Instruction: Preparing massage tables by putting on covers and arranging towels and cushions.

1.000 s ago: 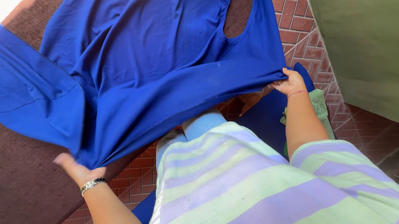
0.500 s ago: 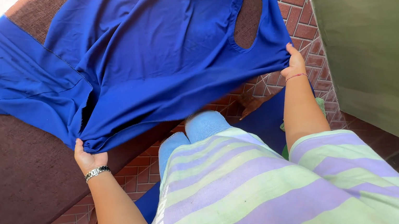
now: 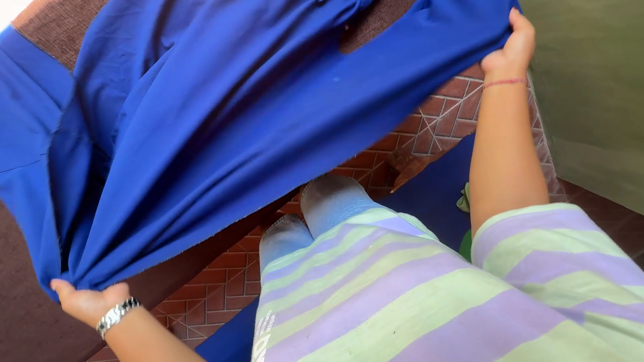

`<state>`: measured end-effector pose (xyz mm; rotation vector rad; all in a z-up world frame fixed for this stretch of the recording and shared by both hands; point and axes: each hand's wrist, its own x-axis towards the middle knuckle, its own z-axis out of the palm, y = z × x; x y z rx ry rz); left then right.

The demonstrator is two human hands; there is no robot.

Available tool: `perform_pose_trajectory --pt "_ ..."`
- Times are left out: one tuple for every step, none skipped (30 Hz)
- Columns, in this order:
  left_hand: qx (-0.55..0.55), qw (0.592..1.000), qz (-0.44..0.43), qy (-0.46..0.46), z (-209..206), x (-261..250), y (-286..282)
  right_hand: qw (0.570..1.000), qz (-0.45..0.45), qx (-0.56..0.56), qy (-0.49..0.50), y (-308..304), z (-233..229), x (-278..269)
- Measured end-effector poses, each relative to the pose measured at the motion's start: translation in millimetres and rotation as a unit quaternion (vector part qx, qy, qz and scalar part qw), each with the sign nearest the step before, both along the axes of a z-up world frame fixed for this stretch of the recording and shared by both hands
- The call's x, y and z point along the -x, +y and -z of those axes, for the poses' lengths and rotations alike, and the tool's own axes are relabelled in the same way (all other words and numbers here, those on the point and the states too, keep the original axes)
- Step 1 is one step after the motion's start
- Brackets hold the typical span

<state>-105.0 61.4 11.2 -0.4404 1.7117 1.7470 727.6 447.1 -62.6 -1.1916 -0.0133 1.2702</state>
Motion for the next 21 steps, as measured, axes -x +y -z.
perform_pose_trajectory --pt "0.000 1.000 0.001 0.000 -3 -1 -13 1.000 0.001 0.000 0.000 -16 -3 2" --pt "0.009 1.000 -0.004 0.003 -6 -2 -26 0.999 0.017 0.040 -0.022 -32 -6 4" --pt "0.019 1.000 -0.009 0.007 -8 -3 -39 0.995 0.033 0.080 -0.043 -49 -10 7" --pt "0.018 1.000 -0.008 0.006 -14 -9 -46 0.995 0.035 0.080 -0.043 -69 -1 -3" --pt "0.049 0.999 -0.014 0.009 -19 -15 -51 0.995 0.033 0.083 -0.032 -88 9 -11" --pt "0.080 0.996 -0.020 0.012 -24 -20 -57 0.996 0.032 0.085 -0.021 -107 19 -19" --pt "0.079 0.997 -0.017 0.012 -25 -20 -62 0.996 0.035 0.084 -0.021 -120 17 -20" --pt "0.105 0.994 -0.023 0.010 -27 -20 -67 0.994 0.052 0.091 -0.028 -134 15 -21" --pt "0.132 0.991 -0.028 0.007 -28 -20 -73 0.992 0.070 0.099 -0.036 -150 12 -23" --pt "0.131 0.991 -0.024 0.007 -25 -15 -86 0.992 0.074 0.098 -0.036 -159 7 -24" --pt "0.123 0.992 -0.028 0.011 -20 -8 -97 0.987 0.102 0.120 -0.037 -169 3 -25" --pt "0.115 0.993 -0.031 0.015 -15 -1 -109 0.981 0.130 0.141 -0.037 -179 -2 -25" --pt "0.112 0.993 -0.026 0.015 -18 1 -112 0.980 0.135 0.138 -0.036 -188 -2 -28" --pt "0.109 0.993 -0.036 0.025 -22 3 -115 0.984 0.132 0.115 -0.032 -198 -3 -30" --pt "0.106 0.993 -0.046 0.036 -27 5 -121 0.987 0.128 0.092 -0.027 -209 -3 -32" --pt "0.103 0.993 -0.042 0.036 -25 10 -129 0.987 0.132 0.090 -0.027 -215 -7 -28" --pt "0.110 0.991 -0.055 0.058 -26 14 -143 0.986 0.128 0.097 -0.048 -224 -12 -23" --pt "0.117 0.988 -0.068 0.079 -28 18 -158 0.984 0.124 0.105 -0.069 -233 -16 -18" --pt "0.120 0.987 -0.070 0.080 -27 27 -185 0.984 0.121 0.108 -0.068 -245 -20 -8" --pt "0.126 0.982 -0.101 0.102 -27 37 -213 0.980 0.131 0.114 -0.095 -258 -24 2" --pt "0.127 0.975 -0.138 0.123 -22 39 -239 0.977 0.135 0.114 -0.121 -257 -28 11"
